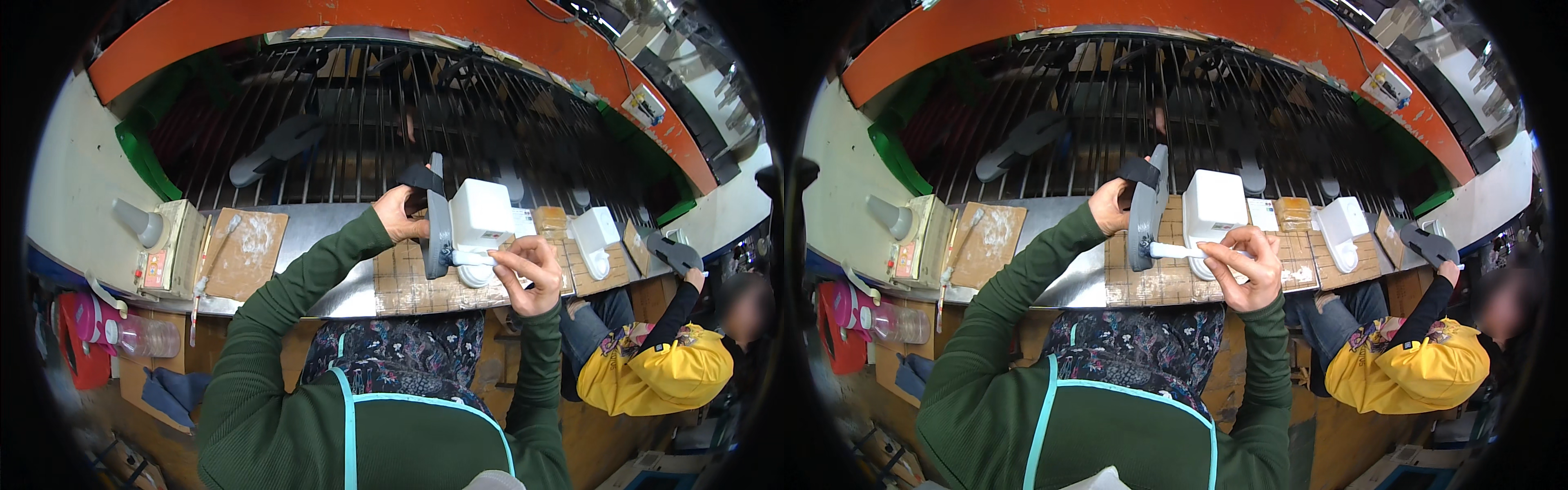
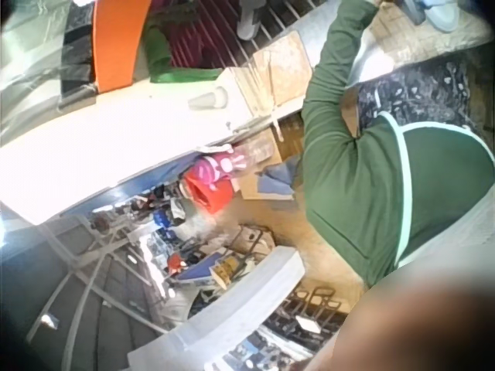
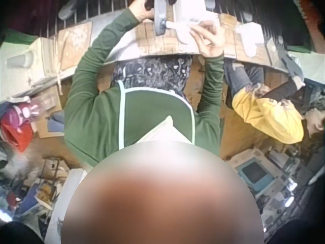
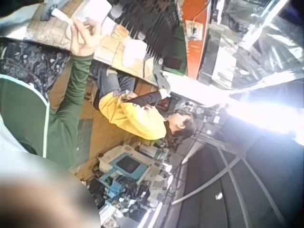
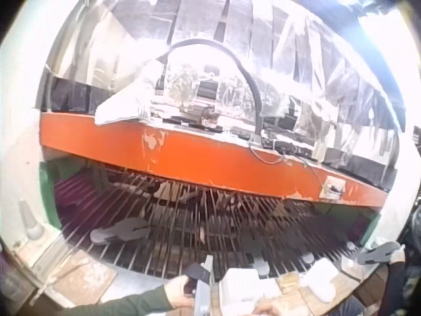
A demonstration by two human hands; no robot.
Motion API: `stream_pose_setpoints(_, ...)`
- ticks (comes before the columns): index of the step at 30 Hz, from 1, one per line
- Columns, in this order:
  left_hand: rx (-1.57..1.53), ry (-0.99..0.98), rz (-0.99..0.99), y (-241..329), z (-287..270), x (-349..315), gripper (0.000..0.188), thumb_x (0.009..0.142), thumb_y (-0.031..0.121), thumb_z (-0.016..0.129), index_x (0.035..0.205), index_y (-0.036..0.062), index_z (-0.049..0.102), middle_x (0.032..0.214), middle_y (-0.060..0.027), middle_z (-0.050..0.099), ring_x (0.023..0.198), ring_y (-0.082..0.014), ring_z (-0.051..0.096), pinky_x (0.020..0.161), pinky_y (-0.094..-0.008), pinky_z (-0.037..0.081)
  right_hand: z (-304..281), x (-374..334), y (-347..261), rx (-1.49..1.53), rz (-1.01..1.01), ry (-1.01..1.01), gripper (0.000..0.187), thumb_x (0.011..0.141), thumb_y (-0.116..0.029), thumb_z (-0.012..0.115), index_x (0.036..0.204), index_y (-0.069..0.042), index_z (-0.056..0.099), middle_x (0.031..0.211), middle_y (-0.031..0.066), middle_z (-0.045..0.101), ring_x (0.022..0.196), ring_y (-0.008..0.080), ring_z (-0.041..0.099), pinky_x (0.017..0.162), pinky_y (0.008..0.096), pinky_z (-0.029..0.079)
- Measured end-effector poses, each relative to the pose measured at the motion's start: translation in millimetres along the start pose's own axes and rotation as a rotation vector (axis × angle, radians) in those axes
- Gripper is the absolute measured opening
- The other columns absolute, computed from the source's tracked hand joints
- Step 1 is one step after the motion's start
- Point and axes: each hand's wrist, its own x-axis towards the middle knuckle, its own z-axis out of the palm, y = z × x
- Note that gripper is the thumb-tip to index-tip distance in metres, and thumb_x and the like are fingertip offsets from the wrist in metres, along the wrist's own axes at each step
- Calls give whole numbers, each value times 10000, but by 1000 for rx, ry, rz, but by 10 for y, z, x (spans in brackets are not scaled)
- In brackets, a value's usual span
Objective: The person paints the straps of multiple grey flip-flops with a small brush, repeatedly dipping the brush into a white container and applying paint to each slipper one at a time. Finished slippers are placed on a drying rack above the workbench.
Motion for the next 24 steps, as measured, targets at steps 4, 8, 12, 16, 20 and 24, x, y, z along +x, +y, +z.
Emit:
stream_pose_setpoints(4,-53,32,-129,40,19,46,823,719,432,793,1287,-4,389,1216,-104,503,1118,-177,509,953,-353,470,-65,134,-48,-62,-22,-15,277,674,-93,763,946,-144,747,820,0,591,652,124,451,675,291,299)
stream_pose_setpoints(8,-207,18,-267,114,33,-3,758,738,486,750,1225,-8,444,1115,-85,563,985,-124,575,811,-274,530,-110,264,-92,-112,-113,5,280,671,-94,766,946,-147,747,825,-1,591,655,122,455,679,291,301)
stream_pose_setpoints(12,-318,44,-278,114,101,-39,761,738,570,690,1175,-14,473,980,-74,611,851,-111,618,717,-225,535,-141,379,-137,-139,-153,7,287,664,-88,771,943,-151,747,828,-2,588,661,123,462,682,294,303)
stream_pose_setpoints(16,-326,52,-284,119,179,-90,817,754,695,564,1167,-8,508,985,-100,635,823,-151,646,711,-261,538,-161,484,-183,-143,-208,5,298,655,-79,773,942,-154,747,827,-3,585,654,120,469,687,295,299)
stream_pose_setpoints(20,-389,45,-406,238,262,-159,960,705,781,488,1293,23,468,1207,-159,561,1050,-238,594,848,-342,524,-186,579,-220,-177,-246,-7,305,650,-74,773,943,-157,747,824,-3,584,636,117,471,695,295,293)
stream_pose_setpoints(24,-436,38,-479,341,387,-290,1132,654,889,357,1402,39,328,1310,-233,437,1157,-296,514,899,-396,508,-178,634,-236,-186,-260,-11,310,644,-71,774,941,-157,746,819,-8,583,634,118,473,697,297,291)
